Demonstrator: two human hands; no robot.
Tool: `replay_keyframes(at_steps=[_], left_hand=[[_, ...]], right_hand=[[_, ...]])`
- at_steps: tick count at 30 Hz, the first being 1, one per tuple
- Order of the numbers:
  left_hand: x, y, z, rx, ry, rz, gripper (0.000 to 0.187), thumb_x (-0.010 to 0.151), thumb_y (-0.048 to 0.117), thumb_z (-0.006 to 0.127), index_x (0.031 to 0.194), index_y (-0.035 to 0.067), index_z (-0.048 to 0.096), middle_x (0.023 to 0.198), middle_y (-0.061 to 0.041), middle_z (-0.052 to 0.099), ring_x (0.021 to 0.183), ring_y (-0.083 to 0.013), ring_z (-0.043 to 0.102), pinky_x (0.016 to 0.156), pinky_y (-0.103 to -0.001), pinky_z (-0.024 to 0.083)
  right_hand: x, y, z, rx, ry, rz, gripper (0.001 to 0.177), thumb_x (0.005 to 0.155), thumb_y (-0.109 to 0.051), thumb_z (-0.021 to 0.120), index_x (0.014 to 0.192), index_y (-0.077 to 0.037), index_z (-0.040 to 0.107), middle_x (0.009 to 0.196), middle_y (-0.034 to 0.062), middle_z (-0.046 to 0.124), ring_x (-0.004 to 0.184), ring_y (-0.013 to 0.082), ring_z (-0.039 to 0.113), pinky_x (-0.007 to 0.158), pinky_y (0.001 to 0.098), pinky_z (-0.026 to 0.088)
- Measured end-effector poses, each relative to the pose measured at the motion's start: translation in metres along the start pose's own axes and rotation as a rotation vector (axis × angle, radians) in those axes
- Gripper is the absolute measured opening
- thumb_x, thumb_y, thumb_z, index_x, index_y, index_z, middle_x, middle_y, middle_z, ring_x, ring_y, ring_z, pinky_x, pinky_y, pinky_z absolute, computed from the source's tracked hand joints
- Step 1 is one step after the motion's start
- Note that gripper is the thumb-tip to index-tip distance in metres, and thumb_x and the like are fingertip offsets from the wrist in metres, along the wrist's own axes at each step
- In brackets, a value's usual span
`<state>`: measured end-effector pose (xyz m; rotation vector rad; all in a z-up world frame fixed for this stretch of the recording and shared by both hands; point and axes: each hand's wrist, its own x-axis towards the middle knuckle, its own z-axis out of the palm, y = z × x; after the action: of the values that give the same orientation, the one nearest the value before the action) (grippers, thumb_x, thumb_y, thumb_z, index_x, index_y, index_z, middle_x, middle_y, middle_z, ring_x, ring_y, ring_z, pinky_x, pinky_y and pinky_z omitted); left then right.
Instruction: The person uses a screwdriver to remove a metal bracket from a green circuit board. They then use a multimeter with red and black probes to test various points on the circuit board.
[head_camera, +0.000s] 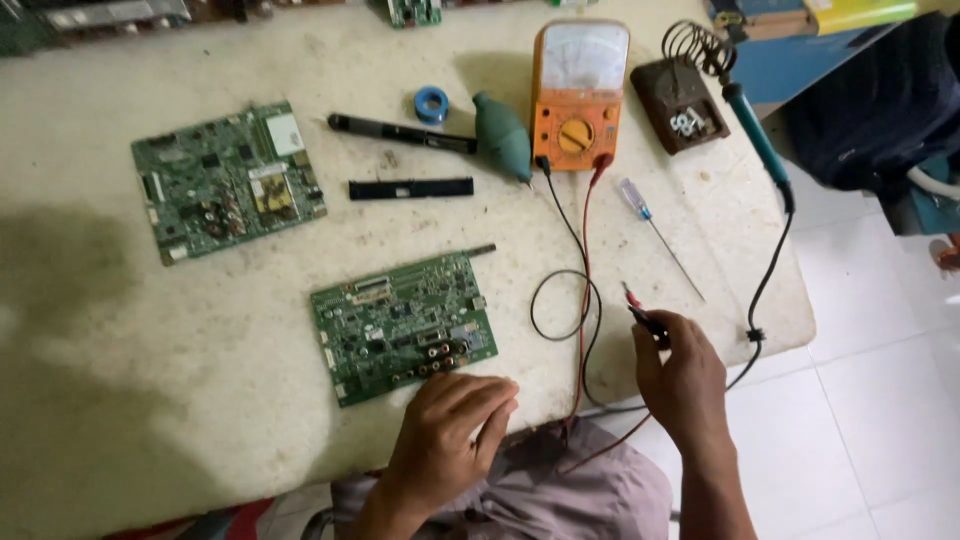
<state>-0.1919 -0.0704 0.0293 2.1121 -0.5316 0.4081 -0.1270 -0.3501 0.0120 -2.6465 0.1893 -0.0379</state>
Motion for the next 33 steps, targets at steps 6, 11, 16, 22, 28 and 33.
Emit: replay_keyframes(at_steps=[6, 11, 16, 22, 28, 33], left_hand=[[0.005, -0.003, 0.004, 0.062, 0.112, 0.146, 0.037, 0.098, 0.006, 0.073, 0.133, 0.003, 0.062, 0.121, -0.016, 0.071, 0.091, -0.0275, 0.071, 0.074, -0.04, 0.054], [0.011, -0.003, -0.003, 0.139, 0.155, 0.198, 0.045, 0.098, 0.006, 0.076, 0.14, 0.01, 0.06, 0.131, -0.017, 0.066, 0.098, -0.0276, 0.073, 0.079, -0.038, 0.059], [-0.004, -0.017, 0.003, 0.08, 0.095, 0.127, 0.04, 0.097, 0.008, 0.072, 0.136, 0.013, 0.067, 0.129, -0.012, 0.069, 0.107, -0.0282, 0.073, 0.083, -0.043, 0.061], [0.0, -0.014, -0.009, 0.113, 0.128, 0.157, 0.043, 0.089, 0.006, 0.08, 0.13, 0.005, 0.067, 0.124, -0.013, 0.071, 0.106, -0.0268, 0.075, 0.085, -0.039, 0.065], [-0.01, -0.046, -0.011, 0.213, 0.147, 0.108, 0.051, 0.086, 0.007, 0.081, 0.133, 0.002, 0.063, 0.126, -0.019, 0.07, 0.108, -0.0285, 0.075, 0.092, -0.034, 0.067], [-0.007, -0.064, -0.035, 0.354, 0.37, 0.007, 0.023, 0.104, 0.012, 0.059, 0.123, 0.001, 0.064, 0.118, -0.017, 0.072, 0.106, -0.0322, 0.072, 0.096, -0.04, 0.059]], right_hand=[[-0.021, -0.061, -0.025, 0.53, -0.288, -0.086, 0.022, 0.092, -0.019, 0.073, 0.112, -0.01, 0.078, 0.071, -0.0037, 0.069, 0.056, 0.004, 0.047, 0.05, 0.0208, 0.043], [-0.042, -0.096, -0.033, 0.672, -0.484, -0.102, 0.025, 0.089, -0.022, 0.078, 0.112, -0.012, 0.08, 0.074, -0.0034, 0.073, 0.061, 0.0052, 0.056, 0.054, 0.022, 0.047], [-0.048, -0.122, -0.048, 0.785, -0.559, -0.199, 0.029, 0.092, -0.022, 0.072, 0.116, -0.006, 0.076, 0.093, -0.0004, 0.083, 0.086, 0.0048, 0.07, 0.072, 0.0242, 0.058], [-0.055, -0.114, -0.05, 0.988, -0.745, 0.188, 0.037, 0.093, -0.019, 0.072, 0.128, -0.009, 0.066, 0.086, 0.0098, 0.081, 0.075, 0.0128, 0.071, 0.063, 0.0236, 0.053], [-0.057, -0.092, -0.064, 0.987, -0.545, -0.271, 0.022, 0.099, -0.015, 0.062, 0.093, -0.003, 0.08, 0.085, 0.0086, 0.081, 0.072, 0.0156, 0.071, 0.066, 0.0288, 0.056], [-0.019, -0.052, -0.107, 1.185, -0.856, -0.899, 0.079, 0.12, -0.054, 0.035, 0.073, 0.001, 0.068, 0.059, 0.0143, 0.063, 0.047, 0.0326, 0.06, 0.05, 0.0442, 0.046]])
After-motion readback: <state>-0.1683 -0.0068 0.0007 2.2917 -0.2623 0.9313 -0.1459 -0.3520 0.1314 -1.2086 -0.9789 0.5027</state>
